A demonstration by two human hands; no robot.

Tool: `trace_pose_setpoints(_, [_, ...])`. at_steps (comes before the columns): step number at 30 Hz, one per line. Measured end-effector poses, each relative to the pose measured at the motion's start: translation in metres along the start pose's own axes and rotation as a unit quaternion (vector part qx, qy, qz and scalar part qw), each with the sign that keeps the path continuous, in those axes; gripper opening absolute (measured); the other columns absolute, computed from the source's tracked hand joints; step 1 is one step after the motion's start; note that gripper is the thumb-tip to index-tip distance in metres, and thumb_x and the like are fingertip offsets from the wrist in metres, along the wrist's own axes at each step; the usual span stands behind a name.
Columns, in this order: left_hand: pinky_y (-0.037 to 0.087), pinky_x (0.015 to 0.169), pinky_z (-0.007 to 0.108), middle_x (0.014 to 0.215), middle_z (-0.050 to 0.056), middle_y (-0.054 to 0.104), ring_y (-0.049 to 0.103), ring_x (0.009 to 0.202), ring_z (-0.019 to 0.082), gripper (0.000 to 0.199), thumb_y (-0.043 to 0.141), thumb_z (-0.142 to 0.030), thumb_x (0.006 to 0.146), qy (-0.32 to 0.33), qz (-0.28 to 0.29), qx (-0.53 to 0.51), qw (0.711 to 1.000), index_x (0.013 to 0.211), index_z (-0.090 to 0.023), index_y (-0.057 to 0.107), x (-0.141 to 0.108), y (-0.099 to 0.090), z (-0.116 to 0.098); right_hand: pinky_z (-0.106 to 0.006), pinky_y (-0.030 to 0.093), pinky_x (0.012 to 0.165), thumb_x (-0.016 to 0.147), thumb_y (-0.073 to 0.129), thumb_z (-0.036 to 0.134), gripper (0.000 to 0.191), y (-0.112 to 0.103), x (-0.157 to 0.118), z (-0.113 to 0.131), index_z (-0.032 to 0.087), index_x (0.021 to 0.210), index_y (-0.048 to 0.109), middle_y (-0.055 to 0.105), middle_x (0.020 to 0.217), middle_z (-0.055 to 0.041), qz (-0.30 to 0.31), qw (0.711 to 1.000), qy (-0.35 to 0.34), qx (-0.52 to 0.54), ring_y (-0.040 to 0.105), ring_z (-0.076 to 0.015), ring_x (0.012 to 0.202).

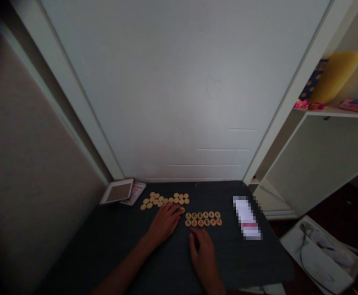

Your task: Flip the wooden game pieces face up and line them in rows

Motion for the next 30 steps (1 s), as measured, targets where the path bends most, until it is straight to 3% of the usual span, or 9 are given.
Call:
trace_pose_setpoints(6, [0.042, 0.096, 0.043, 0.119, 0.006, 0.070, 0.058, 0.109, 0.027, 0.017, 0.061, -0.020, 0.093, -0.007, -0.009, -0.068, 0.998, 0.108, -0.026, 0.068, -0.029, -0.009, 0.004, -0.031, 0.059, 0.075, 0.101, 0.050, 0.033, 0.023, 0.001, 0.000, 0.001, 0.023, 0.109, 0.070, 0.072, 0.091, -0.0063, 0.004, 1.000, -0.006, 0.003, 0.071, -0.0203, 0.082])
trace_pose_setpoints(12, [0.048, 0.090, 0.038, 0.098, 0.005, 0.075, 0.064, 0.098, 0.025, 0.007, 0.067, -0.024, 0.088, -0.060, -0.022, -0.191, 0.980, 0.095, -0.024, 0.070, -0.040, -0.010, 0.004, -0.032, 0.059, 0.081, 0.100, 0.051, 0.027, 0.021, 0.001, 0.000, 0.009, 0.024, 0.110, 0.069, 0.073, 0.094, -0.0058, 0.017, 1.000, -0.021, 0.009, 0.071, -0.0204, 0.087])
trace_pose_setpoints(16, [0.054, 0.081, 0.032, 0.096, 0.004, 0.077, 0.070, 0.088, 0.021, 0.017, 0.065, -0.033, 0.090, -0.140, 0.009, -0.359, 0.923, 0.103, -0.023, 0.071, -0.043, 0.002, -0.002, -0.035, 0.059, 0.090, 0.098, 0.052, 0.023, 0.027, 0.002, -0.001, 0.018, 0.025, 0.121, 0.065, 0.071, 0.109, -0.0075, 0.042, 0.998, -0.044, 0.031, 0.069, -0.0211, 0.101])
trace_pose_setpoints(20, [0.056, 0.086, 0.032, 0.099, 0.006, 0.079, 0.073, 0.092, 0.021, 0.023, 0.066, -0.038, 0.089, -0.155, 0.050, -0.484, 0.860, 0.101, -0.020, 0.073, -0.045, 0.013, -0.015, -0.034, 0.060, 0.089, 0.095, 0.055, 0.019, 0.029, 0.005, -0.003, 0.027, 0.027, 0.121, 0.066, 0.070, 0.112, -0.0075, 0.064, 0.994, -0.076, 0.044, 0.069, -0.0212, 0.102])
trace_pose_setpoints(26, [0.057, 0.086, 0.033, 0.094, 0.006, 0.079, 0.073, 0.091, 0.022, 0.024, 0.069, -0.041, 0.087, -0.175, 0.040, -0.518, 0.837, 0.096, -0.019, 0.074, -0.048, 0.019, -0.006, -0.029, 0.061, 0.080, 0.096, 0.056, 0.023, 0.016, 0.012, 0.004, 0.029, 0.025, 0.107, 0.068, 0.072, 0.097, -0.0047, 0.040, 0.995, -0.066, 0.062, 0.071, -0.0189, 0.089])
trace_pose_setpoints(30, [0.057, 0.086, 0.034, 0.095, 0.007, 0.079, 0.074, 0.091, 0.023, 0.024, 0.069, -0.041, 0.087, -0.190, 0.020, -0.548, 0.814, 0.094, -0.018, 0.072, -0.046, 0.023, 0.002, -0.029, 0.060, 0.080, 0.097, 0.056, 0.025, 0.016, 0.016, 0.009, 0.030, 0.025, 0.109, 0.067, 0.072, 0.096, -0.0040, 0.030, 0.995, -0.049, 0.075, 0.071, -0.0185, 0.087])
Point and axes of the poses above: each hand's wrist, its own x-axis towards the middle knuckle, its own y-axis out of the palm, z = x × y, the point moved 7 cm from there along x, towards the middle knuckle
